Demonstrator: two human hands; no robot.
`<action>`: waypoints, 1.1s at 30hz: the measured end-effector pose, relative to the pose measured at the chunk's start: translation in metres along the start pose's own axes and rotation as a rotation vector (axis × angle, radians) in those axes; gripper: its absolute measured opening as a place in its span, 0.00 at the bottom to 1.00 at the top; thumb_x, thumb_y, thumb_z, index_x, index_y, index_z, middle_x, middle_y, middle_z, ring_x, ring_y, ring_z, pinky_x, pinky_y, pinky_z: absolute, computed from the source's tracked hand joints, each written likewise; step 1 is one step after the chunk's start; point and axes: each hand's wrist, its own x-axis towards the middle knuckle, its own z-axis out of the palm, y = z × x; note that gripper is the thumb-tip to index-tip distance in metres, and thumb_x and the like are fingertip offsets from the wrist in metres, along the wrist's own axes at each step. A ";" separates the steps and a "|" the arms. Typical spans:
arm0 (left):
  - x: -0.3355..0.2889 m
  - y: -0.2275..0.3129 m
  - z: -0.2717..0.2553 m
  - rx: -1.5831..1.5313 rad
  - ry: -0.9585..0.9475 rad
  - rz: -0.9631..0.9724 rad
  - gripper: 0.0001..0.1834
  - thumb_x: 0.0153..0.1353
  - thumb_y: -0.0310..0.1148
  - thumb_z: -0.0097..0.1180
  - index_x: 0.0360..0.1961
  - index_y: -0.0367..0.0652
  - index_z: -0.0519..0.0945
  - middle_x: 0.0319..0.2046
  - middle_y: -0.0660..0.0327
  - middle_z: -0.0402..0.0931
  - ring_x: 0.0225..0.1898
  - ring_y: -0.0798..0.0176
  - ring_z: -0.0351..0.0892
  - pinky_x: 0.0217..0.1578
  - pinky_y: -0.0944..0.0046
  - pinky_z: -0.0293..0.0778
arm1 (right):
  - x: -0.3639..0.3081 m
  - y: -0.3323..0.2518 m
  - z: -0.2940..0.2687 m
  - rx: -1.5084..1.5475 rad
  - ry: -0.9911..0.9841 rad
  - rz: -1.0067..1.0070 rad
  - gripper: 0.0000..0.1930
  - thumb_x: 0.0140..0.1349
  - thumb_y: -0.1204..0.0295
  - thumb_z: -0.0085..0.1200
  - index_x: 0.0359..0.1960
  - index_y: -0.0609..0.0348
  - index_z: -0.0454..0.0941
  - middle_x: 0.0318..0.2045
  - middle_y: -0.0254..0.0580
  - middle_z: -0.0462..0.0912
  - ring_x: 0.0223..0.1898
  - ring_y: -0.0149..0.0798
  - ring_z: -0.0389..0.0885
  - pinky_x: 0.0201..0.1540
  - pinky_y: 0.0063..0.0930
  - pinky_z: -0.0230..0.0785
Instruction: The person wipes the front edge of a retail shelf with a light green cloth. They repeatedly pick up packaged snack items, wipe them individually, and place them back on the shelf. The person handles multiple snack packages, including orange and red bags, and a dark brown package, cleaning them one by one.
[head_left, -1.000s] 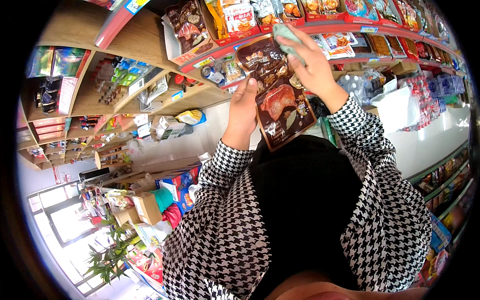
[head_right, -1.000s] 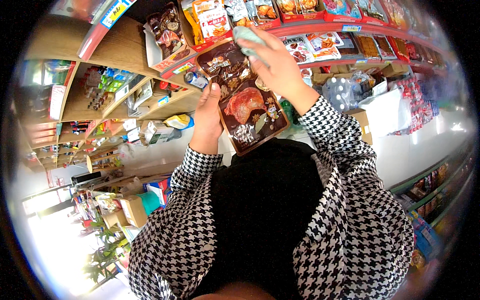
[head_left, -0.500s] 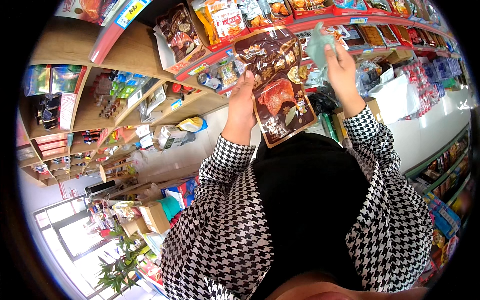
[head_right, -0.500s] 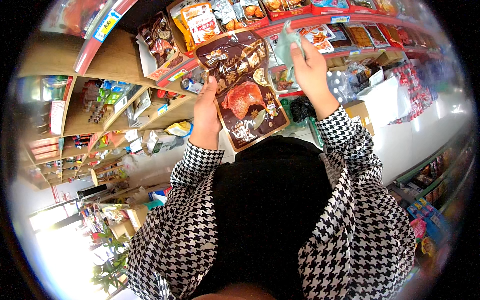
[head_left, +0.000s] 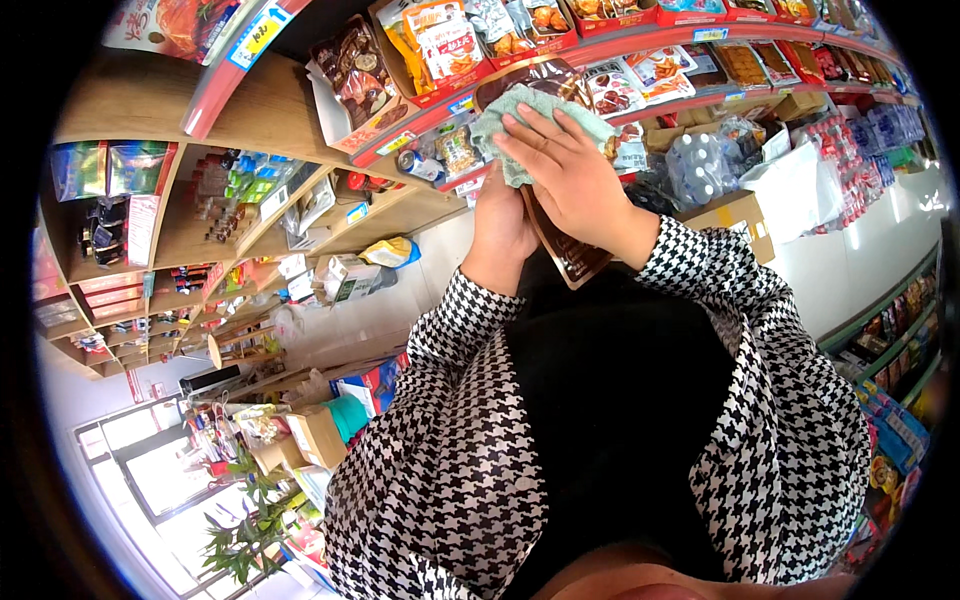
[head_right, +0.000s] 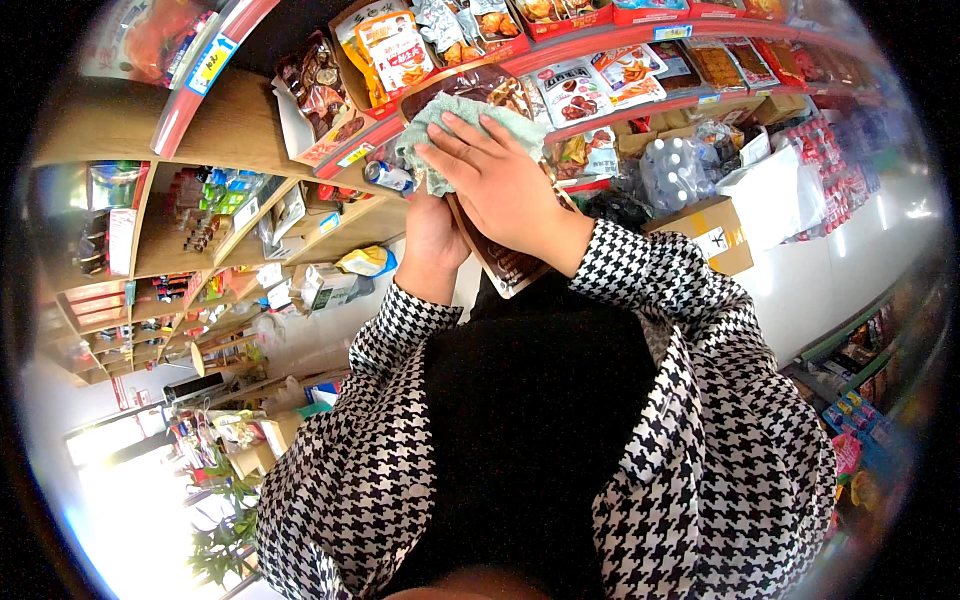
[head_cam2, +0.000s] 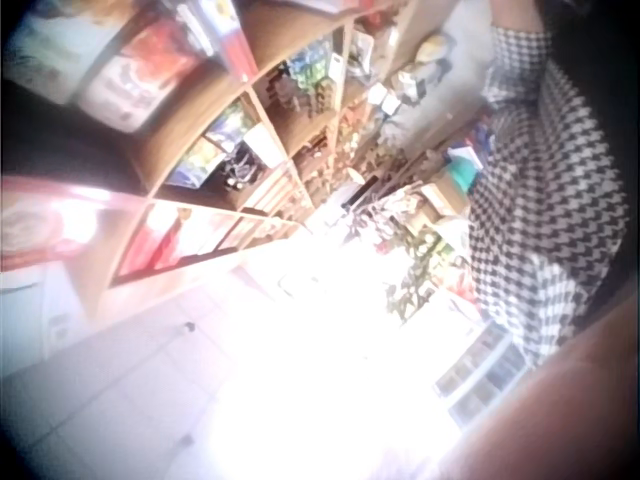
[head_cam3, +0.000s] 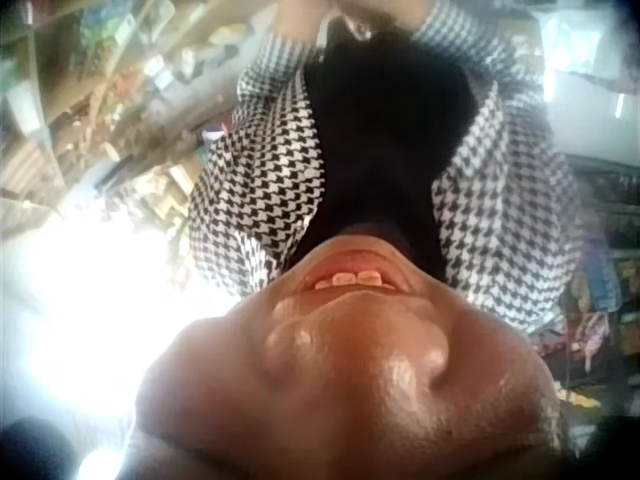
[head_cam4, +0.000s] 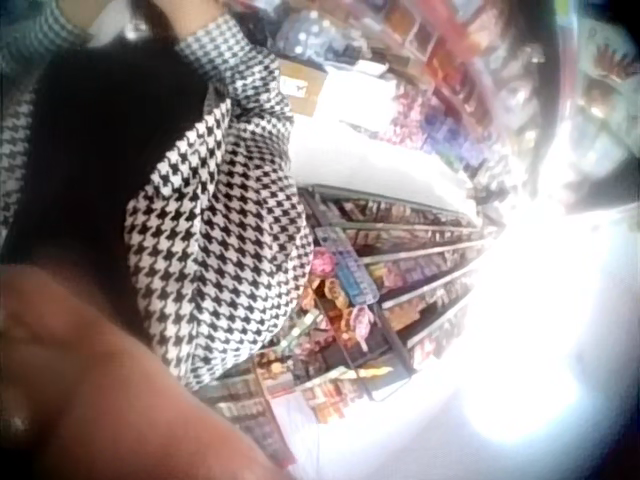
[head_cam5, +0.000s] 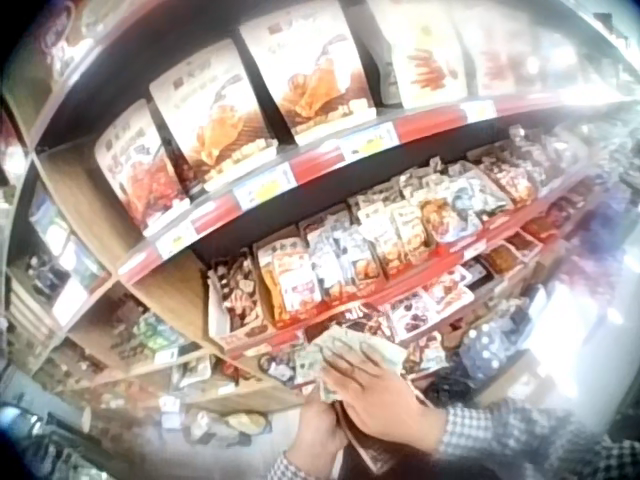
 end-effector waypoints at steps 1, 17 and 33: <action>-0.001 0.001 0.000 0.000 0.028 -0.033 0.24 0.75 0.46 0.30 0.64 0.45 0.62 0.61 0.55 0.67 0.62 0.55 0.69 0.60 0.53 0.70 | 0.000 0.000 0.000 0.027 -0.005 0.006 0.26 0.58 0.72 0.49 0.62 0.54 0.69 0.61 0.48 0.72 0.68 0.47 0.62 0.68 0.50 0.50; 0.011 0.005 -0.011 -0.200 -0.263 -0.010 0.27 0.72 0.54 0.36 0.54 0.43 0.72 0.51 0.56 0.75 0.53 0.55 0.75 0.56 0.53 0.71 | -0.015 0.013 -0.010 0.513 -0.031 0.081 0.21 0.54 0.84 0.44 0.51 0.58 0.75 0.54 0.50 0.77 0.61 0.51 0.71 0.69 0.50 0.53; 0.006 0.067 -0.023 -0.396 -0.431 0.105 0.31 0.72 0.52 0.38 0.65 0.40 0.63 0.63 0.51 0.66 0.64 0.47 0.65 0.64 0.43 0.60 | -0.016 0.007 -0.041 0.722 -0.398 -0.048 0.17 0.54 0.83 0.48 0.45 0.55 0.77 0.46 0.42 0.81 0.52 0.48 0.77 0.70 0.54 0.49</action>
